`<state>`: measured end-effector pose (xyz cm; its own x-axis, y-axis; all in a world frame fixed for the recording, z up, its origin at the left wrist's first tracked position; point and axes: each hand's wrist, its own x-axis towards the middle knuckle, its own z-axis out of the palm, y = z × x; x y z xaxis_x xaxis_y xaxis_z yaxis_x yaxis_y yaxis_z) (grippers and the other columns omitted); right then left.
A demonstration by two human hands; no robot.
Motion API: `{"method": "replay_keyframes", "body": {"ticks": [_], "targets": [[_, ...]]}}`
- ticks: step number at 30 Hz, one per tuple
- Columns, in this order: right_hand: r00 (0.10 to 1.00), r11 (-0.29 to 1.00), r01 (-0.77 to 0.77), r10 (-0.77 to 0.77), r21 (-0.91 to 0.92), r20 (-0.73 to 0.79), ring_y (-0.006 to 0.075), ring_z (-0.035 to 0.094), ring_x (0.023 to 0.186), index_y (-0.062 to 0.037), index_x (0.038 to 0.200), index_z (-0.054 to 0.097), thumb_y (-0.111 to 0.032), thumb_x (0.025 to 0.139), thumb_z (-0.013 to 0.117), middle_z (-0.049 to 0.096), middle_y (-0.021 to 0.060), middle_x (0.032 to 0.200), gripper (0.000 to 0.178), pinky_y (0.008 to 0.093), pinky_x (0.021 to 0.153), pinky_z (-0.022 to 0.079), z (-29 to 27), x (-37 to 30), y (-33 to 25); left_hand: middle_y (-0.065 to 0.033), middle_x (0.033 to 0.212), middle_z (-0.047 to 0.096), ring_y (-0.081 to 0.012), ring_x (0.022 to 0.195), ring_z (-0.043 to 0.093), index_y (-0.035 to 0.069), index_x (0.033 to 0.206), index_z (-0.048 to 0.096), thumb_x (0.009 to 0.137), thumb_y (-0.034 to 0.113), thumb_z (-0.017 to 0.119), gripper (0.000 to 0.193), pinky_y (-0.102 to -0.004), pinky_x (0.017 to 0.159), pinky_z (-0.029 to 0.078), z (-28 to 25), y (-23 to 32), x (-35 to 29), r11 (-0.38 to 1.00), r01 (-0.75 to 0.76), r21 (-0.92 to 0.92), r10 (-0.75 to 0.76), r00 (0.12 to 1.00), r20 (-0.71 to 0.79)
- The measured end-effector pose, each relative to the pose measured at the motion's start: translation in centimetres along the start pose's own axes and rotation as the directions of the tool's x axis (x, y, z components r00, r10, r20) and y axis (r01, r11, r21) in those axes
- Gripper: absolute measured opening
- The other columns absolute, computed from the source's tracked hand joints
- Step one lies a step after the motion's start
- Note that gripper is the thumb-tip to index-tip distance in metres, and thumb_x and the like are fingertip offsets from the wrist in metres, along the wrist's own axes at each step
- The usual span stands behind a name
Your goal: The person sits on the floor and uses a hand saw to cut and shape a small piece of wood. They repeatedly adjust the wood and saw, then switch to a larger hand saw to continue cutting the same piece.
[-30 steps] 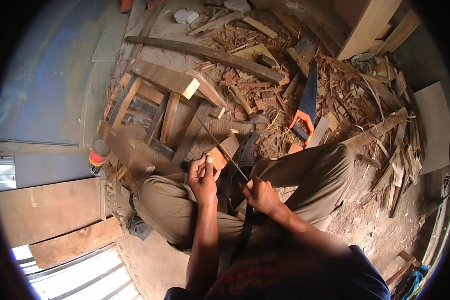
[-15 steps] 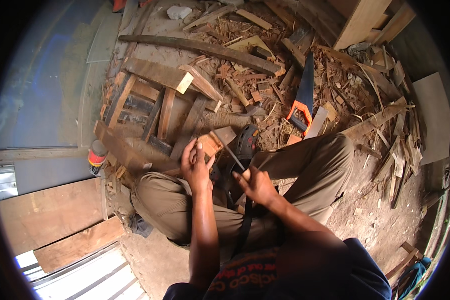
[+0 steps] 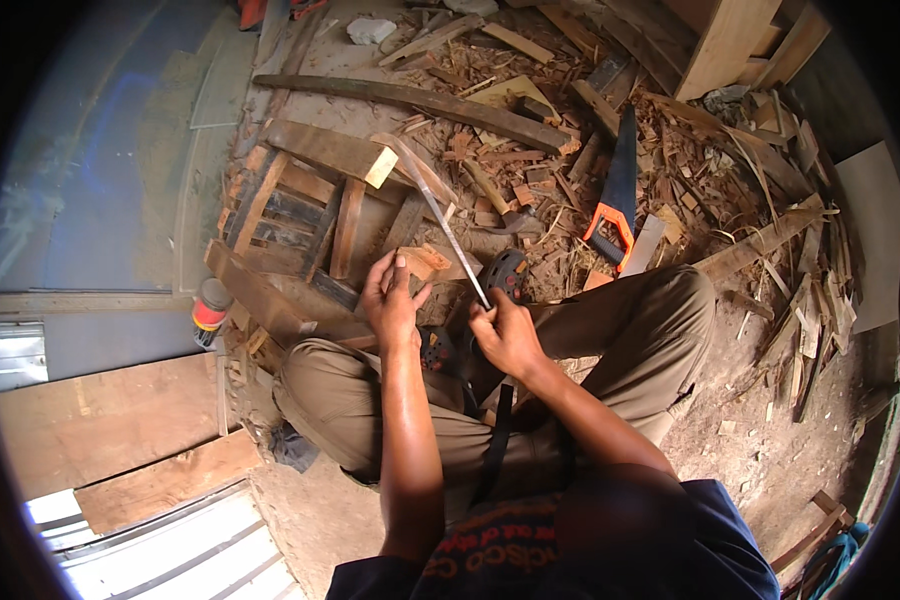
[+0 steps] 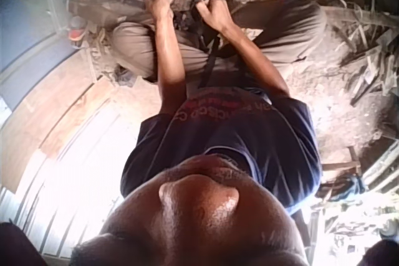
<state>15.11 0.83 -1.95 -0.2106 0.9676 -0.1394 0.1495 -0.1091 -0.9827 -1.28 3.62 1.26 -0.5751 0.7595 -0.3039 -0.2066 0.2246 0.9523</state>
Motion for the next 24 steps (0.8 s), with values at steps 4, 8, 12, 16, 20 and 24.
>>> {"method": "replay_keyframes", "body": {"ticks": [4, 8, 12, 16, 20, 24], "targets": [[0.992, 0.995, 0.082, -0.076, -0.053, 0.103, 0.0199, 0.061, 0.055, 0.0081, 0.099, 0.055, -0.019, 0.089, 0.062, 0.055, 0.0151, 0.058, 0.029, 0.0347, 0.055, 0.048, 0.3, 0.6, -0.7, -0.0056, 0.120, 0.062, -0.0208, 0.113, 0.060, 0.011, 0.118, 0.065, 0.099, 0.019, 0.062, 0.021, -0.0451, 0.086, 0.060, -0.7, 0.0, 0.0, 1.000, 0.004, 0.009, -0.004, 1.000, -0.022], [0.981, 0.986, 0.166, -0.163, -0.019, 0.105, 0.0210, 0.062, 0.055, 0.0071, 0.096, 0.056, -0.019, 0.088, 0.063, 0.058, 0.0155, 0.059, 0.028, 0.0344, 0.056, 0.050, -0.2, 0.7, -4.1, -0.0028, 0.114, 0.065, -0.0150, 0.104, 0.061, 0.010, 0.116, 0.064, 0.100, 0.020, 0.062, 0.019, -0.0366, 0.076, 0.061, -0.9, -0.3, 0.0, 1.000, 0.002, 0.005, -0.002, 1.000, -0.030], [0.991, 0.996, 0.092, -0.089, -0.023, 0.102, 0.0138, 0.060, 0.052, 0.0048, 0.095, 0.058, -0.021, 0.090, 0.063, 0.056, 0.0138, 0.058, 0.027, 0.0323, 0.055, 0.049, 1.7, 0.1, 0.6, -0.0039, 0.113, 0.065, -0.0163, 0.103, 0.061, 0.010, 0.116, 0.063, 0.101, 0.019, 0.061, 0.018, -0.0406, 0.079, 0.060, 0.1, 0.0, -0.5, 0.998, -0.013, -0.063, 0.015, 0.999, 0.032], [0.995, 0.998, 0.042, -0.037, -0.050, 0.091, 0.0127, 0.059, 0.053, 0.0043, 0.093, 0.058, -0.021, 0.090, 0.062, 0.057, 0.0133, 0.059, 0.025, 0.0326, 0.055, 0.049, 1.6, -0.2, -0.1, -0.0026, 0.119, 0.063, -0.0178, 0.111, 0.059, 0.013, 0.114, 0.065, 0.100, 0.019, 0.061, 0.016, -0.0436, 0.084, 0.061, -0.8, 0.0, 0.0, 0.997, 0.047, -0.068, -0.044, 0.998, 0.034], [0.986, 0.985, 0.167, -0.168, 0.037, 0.012, 0.0100, 0.053, 0.052, 0.0024, 0.093, 0.059, -0.016, 0.089, 0.061, 0.054, 0.0088, 0.057, 0.019, 0.0312, 0.053, 0.047, -0.1, -0.2, -4.7, -0.0011, 0.118, 0.061, -0.0172, 0.110, 0.059, 0.014, 0.115, 0.067, 0.099, 0.020, 0.062, 0.017, -0.0395, 0.077, 0.062, -1.2, -0.4, -0.3, 0.998, 0.033, -0.051, -0.032, 0.999, 0.015], [0.993, 0.996, 0.048, -0.039, -0.079, 0.107, 0.0315, 0.067, 0.067, 0.0081, 0.093, 0.056, -0.023, 0.090, 0.063, 0.063, 0.0220, 0.068, 0.032, 0.0406, 0.061, 0.052, 0.4, 0.3, -0.9, -0.0029, 0.121, 0.062, -0.0186, 0.113, 0.059, 0.014, 0.117, 0.066, 0.100, 0.020, 0.062, 0.019, -0.0428, 0.083, 0.061, -0.8, -0.2, -0.4, 1.000, 0.010, -0.010, -0.010, 1.000, 0.003]]}}
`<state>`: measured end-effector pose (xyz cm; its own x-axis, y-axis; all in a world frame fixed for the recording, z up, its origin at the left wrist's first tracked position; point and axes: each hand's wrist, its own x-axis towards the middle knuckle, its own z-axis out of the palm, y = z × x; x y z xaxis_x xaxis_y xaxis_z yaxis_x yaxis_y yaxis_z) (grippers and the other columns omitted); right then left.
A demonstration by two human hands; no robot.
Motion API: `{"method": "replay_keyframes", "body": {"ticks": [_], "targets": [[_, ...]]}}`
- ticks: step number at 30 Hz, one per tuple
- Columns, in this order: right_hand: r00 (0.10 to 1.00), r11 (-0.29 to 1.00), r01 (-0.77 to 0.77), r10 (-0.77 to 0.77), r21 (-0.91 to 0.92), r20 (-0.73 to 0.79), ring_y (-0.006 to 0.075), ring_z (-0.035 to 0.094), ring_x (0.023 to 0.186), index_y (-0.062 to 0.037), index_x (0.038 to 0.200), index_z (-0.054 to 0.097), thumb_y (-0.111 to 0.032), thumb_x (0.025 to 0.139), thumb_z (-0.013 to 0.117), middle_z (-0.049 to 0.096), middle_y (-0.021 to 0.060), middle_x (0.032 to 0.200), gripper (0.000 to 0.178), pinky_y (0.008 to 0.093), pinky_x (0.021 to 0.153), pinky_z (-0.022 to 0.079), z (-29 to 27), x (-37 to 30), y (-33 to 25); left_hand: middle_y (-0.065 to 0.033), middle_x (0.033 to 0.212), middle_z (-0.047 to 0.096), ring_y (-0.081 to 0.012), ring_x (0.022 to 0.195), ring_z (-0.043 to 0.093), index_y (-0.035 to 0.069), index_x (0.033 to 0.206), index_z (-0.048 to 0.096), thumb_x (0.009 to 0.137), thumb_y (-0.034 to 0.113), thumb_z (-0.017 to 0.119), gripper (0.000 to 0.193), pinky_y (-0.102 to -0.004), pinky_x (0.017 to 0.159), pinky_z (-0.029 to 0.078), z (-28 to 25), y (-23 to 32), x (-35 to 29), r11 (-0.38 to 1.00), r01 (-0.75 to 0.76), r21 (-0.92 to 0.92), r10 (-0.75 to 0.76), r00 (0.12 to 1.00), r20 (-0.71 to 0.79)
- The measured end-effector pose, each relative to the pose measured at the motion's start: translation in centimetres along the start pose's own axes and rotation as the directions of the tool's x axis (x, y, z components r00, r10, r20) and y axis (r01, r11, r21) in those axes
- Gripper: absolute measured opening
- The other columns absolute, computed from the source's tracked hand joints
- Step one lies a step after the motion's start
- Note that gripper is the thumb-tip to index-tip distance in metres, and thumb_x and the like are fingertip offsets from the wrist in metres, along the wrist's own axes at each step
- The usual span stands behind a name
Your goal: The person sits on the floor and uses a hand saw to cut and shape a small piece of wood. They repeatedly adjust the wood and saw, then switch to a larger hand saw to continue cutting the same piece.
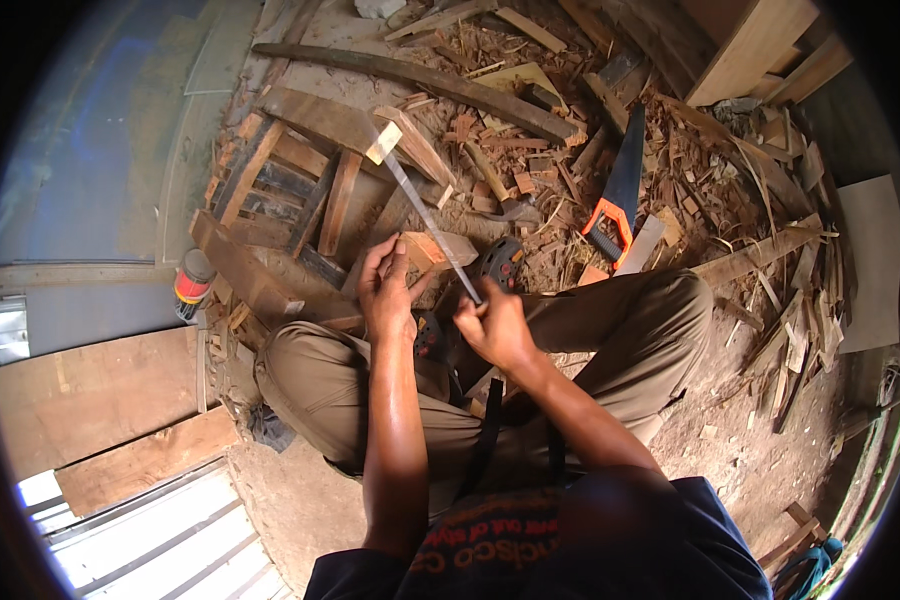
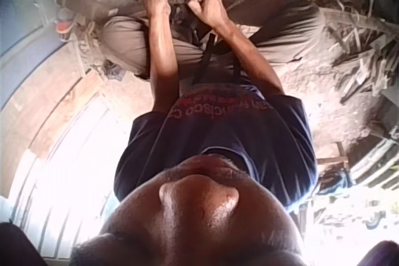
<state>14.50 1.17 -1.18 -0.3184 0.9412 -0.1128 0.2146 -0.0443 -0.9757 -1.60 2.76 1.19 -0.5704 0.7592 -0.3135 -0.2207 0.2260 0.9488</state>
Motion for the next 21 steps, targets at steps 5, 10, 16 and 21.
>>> {"method": "replay_keyframes", "body": {"ticks": [5, 10, 16, 21], "targets": [[0.999, 0.996, -0.039, 0.037, -0.082, -0.025, 0.0280, 0.070, 0.062, 0.0081, 0.095, 0.059, -0.024, 0.091, 0.065, 0.063, 0.0215, 0.066, 0.033, 0.0401, 0.057, 0.051, 0.9, -0.1, 3.1, -0.0060, 0.125, 0.063, -0.0200, 0.116, 0.059, 0.013, 0.118, 0.064, 0.101, 0.020, 0.061, 0.019, -0.0465, 0.089, 0.058, 0.4, 0.0, -0.5, 1.000, -0.007, -0.006, 0.007, 1.000, -0.011], [0.976, 0.974, 0.181, -0.161, 0.137, -0.148, 0.0115, 0.053, 0.053, 0.0038, 0.090, 0.057, -0.021, 0.091, 0.063, 0.053, 0.0074, 0.059, 0.025, 0.0312, 0.053, 0.046, -1.4, 0.5, -3.5, -0.0055, 0.124, 0.063, -0.0197, 0.115, 0.059, 0.012, 0.117, 0.063, 0.100, 0.021, 0.062, 0.019, -0.0463, 0.088, 0.058, -0.1, -0.3, -0.1, 1.000, -0.030, -0.007, 0.030, 1.000, -0.005], [0.998, 0.997, -0.060, 0.060, -0.046, -0.006, 0.0369, 0.069, 0.068, 0.0107, 0.095, 0.057, -0.026, 0.090, 0.064, 0.063, 0.0216, 0.065, 0.038, 0.0391, 0.061, 0.053, 1.6, -0.2, 4.7, -0.0038, 0.122, 0.063, -0.0201, 0.115, 0.059, 0.013, 0.116, 0.064, 0.099, 0.022, 0.063, 0.019, -0.0515, 0.092, 0.057, 0.0, -0.1, -0.2, 0.999, -0.009, 0.046, 0.010, 0.999, -0.030], [0.981, 0.981, 0.166, -0.153, 0.105, -0.121, 0.0177, 0.061, 0.048, 0.0076, 0.093, 0.056, -0.023, 0.091, 0.064, 0.058, 0.0174, 0.056, 0.031, 0.0344, 0.051, 0.048, -0.8, 1.0, -0.8, -0.0039, 0.122, 0.062, -0.0202, 0.114, 0.059, 0.013, 0.114, 0.064, 0.099, 0.021, 0.063, 0.017, -0.0510, 0.091, 0.057, 0.2, -0.7, 0.0, 0.999, -0.010, -0.034, 0.010, 1.000, -0.001]]}}
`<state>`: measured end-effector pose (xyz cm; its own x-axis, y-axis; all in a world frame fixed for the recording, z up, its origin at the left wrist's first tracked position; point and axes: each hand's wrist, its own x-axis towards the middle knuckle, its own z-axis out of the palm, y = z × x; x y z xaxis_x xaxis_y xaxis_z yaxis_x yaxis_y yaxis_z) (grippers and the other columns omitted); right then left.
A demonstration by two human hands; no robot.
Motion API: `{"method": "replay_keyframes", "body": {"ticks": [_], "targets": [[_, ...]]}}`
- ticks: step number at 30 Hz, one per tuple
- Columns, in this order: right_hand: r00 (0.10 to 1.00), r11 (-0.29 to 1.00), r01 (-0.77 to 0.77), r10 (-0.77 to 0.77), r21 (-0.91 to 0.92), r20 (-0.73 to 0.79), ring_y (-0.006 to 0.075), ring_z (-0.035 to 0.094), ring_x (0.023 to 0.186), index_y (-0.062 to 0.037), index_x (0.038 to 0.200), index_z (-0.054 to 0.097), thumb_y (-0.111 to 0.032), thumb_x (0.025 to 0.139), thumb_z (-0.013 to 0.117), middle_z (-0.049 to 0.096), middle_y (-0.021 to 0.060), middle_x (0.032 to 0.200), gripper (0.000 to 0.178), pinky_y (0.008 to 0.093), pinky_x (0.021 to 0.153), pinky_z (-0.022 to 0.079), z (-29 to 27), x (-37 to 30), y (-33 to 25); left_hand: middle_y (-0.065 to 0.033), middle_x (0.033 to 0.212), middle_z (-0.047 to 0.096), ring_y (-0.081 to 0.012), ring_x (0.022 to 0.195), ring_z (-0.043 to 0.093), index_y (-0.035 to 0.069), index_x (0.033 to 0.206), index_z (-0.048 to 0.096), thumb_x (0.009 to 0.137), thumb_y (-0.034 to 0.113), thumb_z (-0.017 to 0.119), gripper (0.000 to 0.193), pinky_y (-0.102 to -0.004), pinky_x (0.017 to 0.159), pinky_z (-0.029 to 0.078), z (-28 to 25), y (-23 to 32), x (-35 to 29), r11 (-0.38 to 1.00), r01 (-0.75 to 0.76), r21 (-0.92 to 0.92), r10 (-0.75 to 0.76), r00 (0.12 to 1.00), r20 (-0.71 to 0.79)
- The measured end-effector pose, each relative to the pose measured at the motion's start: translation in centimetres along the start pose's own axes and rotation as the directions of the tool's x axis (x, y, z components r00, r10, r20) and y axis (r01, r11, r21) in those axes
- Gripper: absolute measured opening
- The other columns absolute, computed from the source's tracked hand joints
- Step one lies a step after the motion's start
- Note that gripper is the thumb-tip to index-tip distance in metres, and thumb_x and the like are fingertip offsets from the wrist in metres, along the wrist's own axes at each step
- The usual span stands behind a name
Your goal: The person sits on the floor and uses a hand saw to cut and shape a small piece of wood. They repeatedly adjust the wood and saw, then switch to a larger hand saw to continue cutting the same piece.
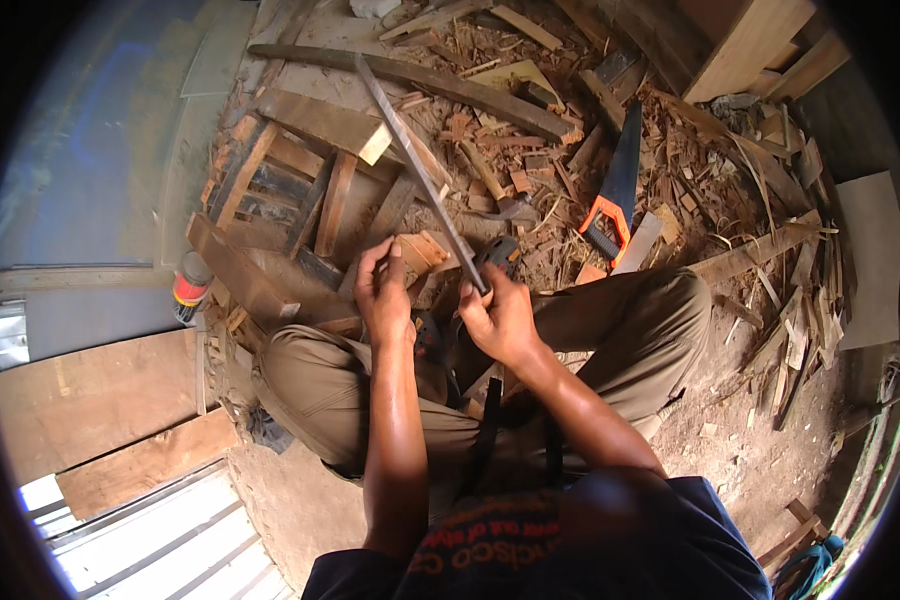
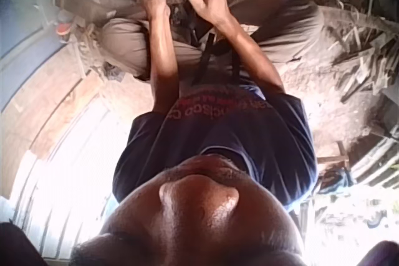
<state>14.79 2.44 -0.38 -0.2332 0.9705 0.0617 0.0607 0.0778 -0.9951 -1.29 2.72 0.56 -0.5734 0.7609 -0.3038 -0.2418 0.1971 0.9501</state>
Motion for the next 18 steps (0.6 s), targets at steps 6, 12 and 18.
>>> {"method": "replay_keyframes", "body": {"ticks": [6, 12, 18], "targets": [[0.951, 0.944, -0.247, 0.279, -0.217, 0.131, 0.0365, 0.071, 0.068, 0.0126, 0.098, 0.057, -0.023, 0.089, 0.065, 0.064, 0.0240, 0.067, 0.037, 0.0401, 0.062, 0.053, 1.6, -2.4, 7.0, -0.0039, 0.124, 0.061, -0.0205, 0.116, 0.057, 0.014, 0.113, 0.064, 0.099, 0.019, 0.063, 0.015, -0.0526, 0.092, 0.057, 0.2, 0.6, -0.1, 1.000, 0.019, -0.001, -0.019, 0.999, -0.029], [0.990, 0.989, -0.136, 0.138, -0.050, 0.024, 0.0137, 0.053, 0.053, 0.0075, 0.089, 0.058, -0.026, 0.092, 0.061, 0.054, 0.0120, 0.058, 0.034, 0.0330, 0.053, 0.045, -0.4, -0.2, 0.2, -0.0053, 0.114, 0.064, -0.0197, 0.106, 0.062, 0.012, 0.113, 0.063, 0.099, 0.016, 0.063, 0.014, -0.0457, 0.081, 0.060, -0.1, 0.5, -0.4, 1.000, -0.024, -0.019, 0.024, 0.999, -0.035], [0.978, 0.951, -0.130, 0.169, -0.280, 0.122, 0.0214, 0.066, 0.060, 0.0069, 0.097, 0.061, -0.027, 0.092, 0.063, 0.063, 0.0191, 0.068, 0.035, 0.0370, 0.058, 0.050, 0.9, -2.0, 4.3, -0.0055, 0.114, 0.066, -0.0191, 0.105, 0.063, 0.012, 0.112, 0.063, 0.098, 0.019, 0.065, 0.015, -0.0465, 0.087, 0.056, 0.0, 0.3, -0.9, 1.000, -0.002, 0.010, 0.002, 0.999, -0.043]]}}
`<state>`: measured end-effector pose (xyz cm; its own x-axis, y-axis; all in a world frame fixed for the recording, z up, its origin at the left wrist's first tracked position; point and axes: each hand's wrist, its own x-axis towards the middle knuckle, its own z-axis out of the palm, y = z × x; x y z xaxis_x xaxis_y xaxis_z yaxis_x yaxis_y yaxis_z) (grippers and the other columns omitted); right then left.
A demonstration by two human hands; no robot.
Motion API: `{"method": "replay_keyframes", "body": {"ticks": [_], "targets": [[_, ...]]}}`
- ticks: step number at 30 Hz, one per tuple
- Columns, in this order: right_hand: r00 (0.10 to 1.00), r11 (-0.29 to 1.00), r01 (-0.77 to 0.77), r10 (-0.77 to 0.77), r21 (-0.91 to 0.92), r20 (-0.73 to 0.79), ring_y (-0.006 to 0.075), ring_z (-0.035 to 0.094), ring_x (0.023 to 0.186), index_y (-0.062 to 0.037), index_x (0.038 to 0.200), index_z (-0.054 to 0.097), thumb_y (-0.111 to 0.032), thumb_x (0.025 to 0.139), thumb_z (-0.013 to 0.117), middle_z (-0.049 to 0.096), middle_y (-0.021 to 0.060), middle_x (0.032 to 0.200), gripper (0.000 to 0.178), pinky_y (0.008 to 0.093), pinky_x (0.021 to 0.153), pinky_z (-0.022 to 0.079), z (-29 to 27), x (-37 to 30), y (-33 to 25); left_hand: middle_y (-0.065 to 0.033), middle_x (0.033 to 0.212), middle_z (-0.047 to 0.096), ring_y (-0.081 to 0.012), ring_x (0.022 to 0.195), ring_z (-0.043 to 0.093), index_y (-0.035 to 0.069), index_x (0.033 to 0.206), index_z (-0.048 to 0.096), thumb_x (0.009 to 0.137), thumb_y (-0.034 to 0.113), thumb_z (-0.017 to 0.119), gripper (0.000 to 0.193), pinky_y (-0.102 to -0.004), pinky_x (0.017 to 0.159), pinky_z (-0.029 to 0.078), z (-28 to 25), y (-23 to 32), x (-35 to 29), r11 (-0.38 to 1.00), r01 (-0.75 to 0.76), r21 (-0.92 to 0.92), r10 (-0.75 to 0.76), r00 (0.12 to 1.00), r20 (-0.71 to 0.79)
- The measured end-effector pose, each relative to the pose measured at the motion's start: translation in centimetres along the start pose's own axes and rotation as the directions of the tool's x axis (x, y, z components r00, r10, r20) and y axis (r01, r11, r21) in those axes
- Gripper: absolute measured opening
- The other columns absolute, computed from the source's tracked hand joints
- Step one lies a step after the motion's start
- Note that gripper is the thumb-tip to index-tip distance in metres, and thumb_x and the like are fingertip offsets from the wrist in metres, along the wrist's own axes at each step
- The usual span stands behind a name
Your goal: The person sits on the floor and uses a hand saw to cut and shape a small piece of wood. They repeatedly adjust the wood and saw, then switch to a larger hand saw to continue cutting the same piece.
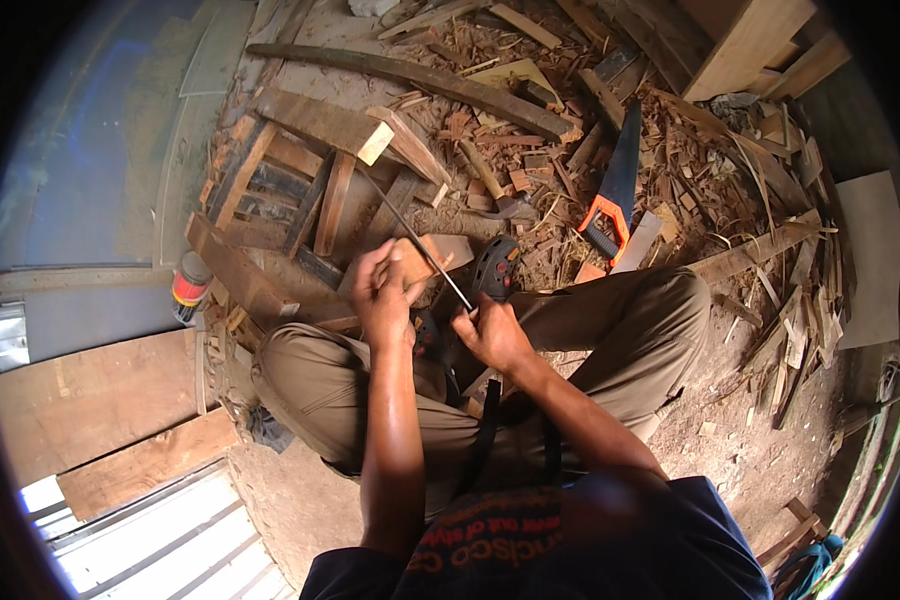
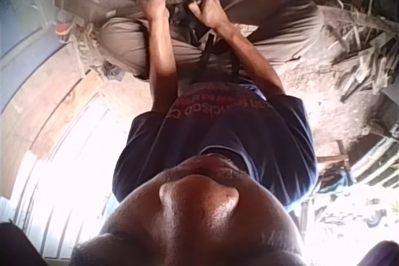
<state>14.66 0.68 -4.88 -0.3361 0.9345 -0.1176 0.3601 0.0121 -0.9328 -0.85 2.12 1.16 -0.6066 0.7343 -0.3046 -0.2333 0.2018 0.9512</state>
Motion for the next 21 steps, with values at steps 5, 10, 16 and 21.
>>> {"method": "replay_keyframes", "body": {"ticks": [5, 10, 16, 21], "targets": [[0.999, 0.983, -0.027, 0.031, 0.182, -0.017, 0.0179, 0.063, 0.055, 0.0060, 0.095, 0.061, -0.021, 0.090, 0.062, 0.061, 0.0146, 0.063, 0.028, 0.0344, 0.055, 0.049, -1.5, -0.4, -2.3, -0.0036, 0.126, 0.062, -0.0187, 0.120, 0.056, 0.016, 0.115, 0.064, 0.099, 0.020, 0.065, 0.017, -0.0527, 0.098, 0.047, -1.4, -0.7, -1.0, 1.000, 0.014, 0.005, -0.014, 1.000, -0.028], [0.998, 0.961, 0.029, -0.012, 0.276, -0.064, 0.0188, 0.070, 0.061, 0.0113, 0.096, 0.057, -0.022, 0.090, 0.063, 0.064, 0.0187, 0.061, 0.034, 0.0341, 0.056, 0.052, -3.1, -0.6, -5.1, -0.0051, 0.125, 0.062, -0.0195, 0.119, 0.057, 0.013, 0.118, 0.063, 0.099, 0.021, 0.065, 0.021, -0.0520, 0.098, 0.048, -1.4, -0.9, -0.6, 1.000, 0.000, 0.007, 0.000, 1.000, -0.020], [0.995, 0.992, -0.020, 0.032, 0.125, -0.092, 0.0177, 0.069, 0.062, 0.0087, 0.099, 0.060, -0.024, 0.091, 0.063, 0.065, 0.0193, 0.067, 0.033, 0.0342, 0.057, 0.051, 1.2, -1.9, 0.6, -0.0075, 0.125, 0.062, -0.0209, 0.118, 0.058, 0.011, 0.121, 0.062, 0.099, 0.022, 0.064, 0.025, -0.0536, 0.098, 0.050, -1.9, -1.7, 1.1, 0.991, -0.128, 0.045, 0.128, 0.992, 0.000], [0.968, 0.955, -0.120, 0.174, 0.271, -0.184, 0.0140, 0.061, 0.054, 0.0085, 0.093, 0.061, -0.026, 0.092, 0.063, 0.061, 0.0137, 0.059, 0.035, 0.0355, 0.054, 0.048, -2.0, 0.6, 2.5, -0.0076, 0.104, 0.067, -0.0186, 0.094, 0.064, 0.000, 0.120, 0.062, 0.103, 0.026, 0.056, 0.032, -0.0411, 0.091, 0.055, 1.0, -1.5, 1.3, 0.988, -0.154, 0.030, 0.156, 0.986, -0.065]]}}
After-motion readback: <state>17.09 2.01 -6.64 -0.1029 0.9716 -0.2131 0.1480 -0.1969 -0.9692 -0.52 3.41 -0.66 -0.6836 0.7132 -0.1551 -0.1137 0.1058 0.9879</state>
